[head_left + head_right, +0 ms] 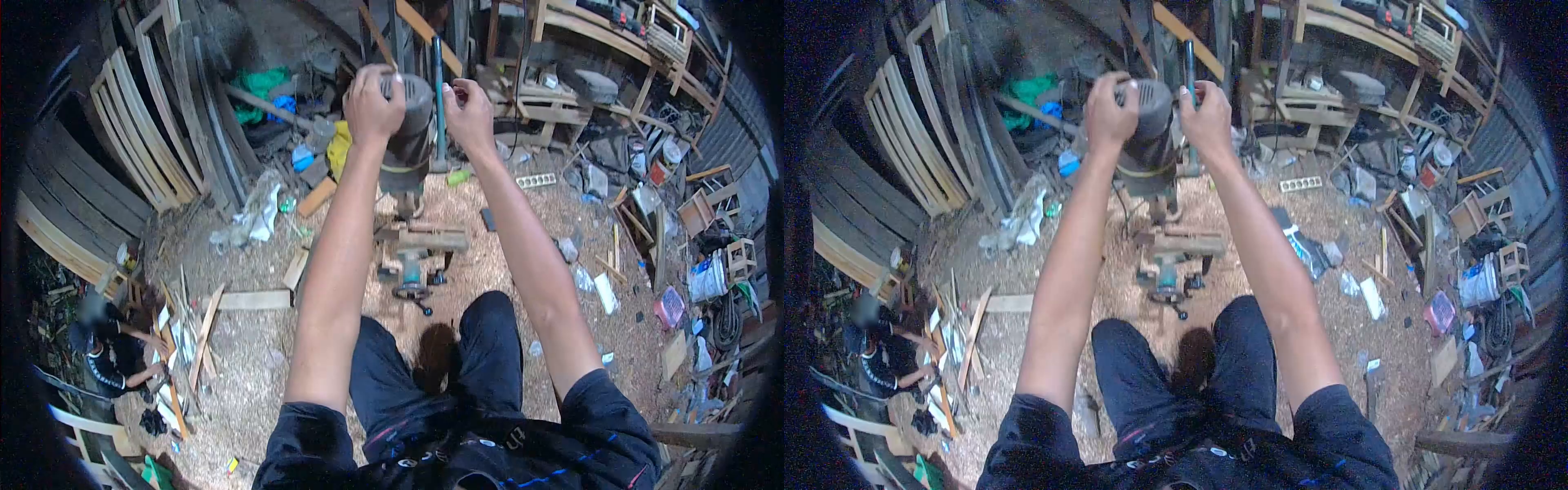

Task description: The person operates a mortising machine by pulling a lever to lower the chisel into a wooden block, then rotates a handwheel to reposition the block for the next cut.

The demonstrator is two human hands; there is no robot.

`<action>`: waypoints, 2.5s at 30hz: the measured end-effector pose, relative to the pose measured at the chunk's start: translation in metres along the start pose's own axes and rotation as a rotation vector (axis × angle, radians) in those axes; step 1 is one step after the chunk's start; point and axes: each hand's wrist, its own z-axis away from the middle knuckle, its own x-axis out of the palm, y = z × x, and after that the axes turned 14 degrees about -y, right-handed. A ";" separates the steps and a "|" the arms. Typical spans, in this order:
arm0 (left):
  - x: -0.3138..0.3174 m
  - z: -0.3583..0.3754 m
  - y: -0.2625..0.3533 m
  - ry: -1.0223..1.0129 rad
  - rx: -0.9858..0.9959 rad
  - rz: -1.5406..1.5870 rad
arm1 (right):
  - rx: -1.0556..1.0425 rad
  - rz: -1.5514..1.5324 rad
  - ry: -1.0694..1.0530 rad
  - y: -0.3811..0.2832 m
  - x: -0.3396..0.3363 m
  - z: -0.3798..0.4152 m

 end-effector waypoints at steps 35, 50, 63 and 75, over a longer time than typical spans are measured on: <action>0.019 0.025 -0.028 0.091 0.098 -0.014 | 0.512 -0.504 -0.198 0.016 0.026 -0.143; 0.026 0.035 -0.036 0.126 0.103 0.062 | 0.248 -0.847 -0.091 -0.019 0.013 -0.055; 0.032 0.039 -0.043 0.150 0.129 0.074 | 0.017 -0.801 -0.051 -0.016 0.011 0.019; 0.038 0.053 -0.048 0.150 0.144 0.058 | -0.109 -0.743 -0.083 -0.021 0.000 0.164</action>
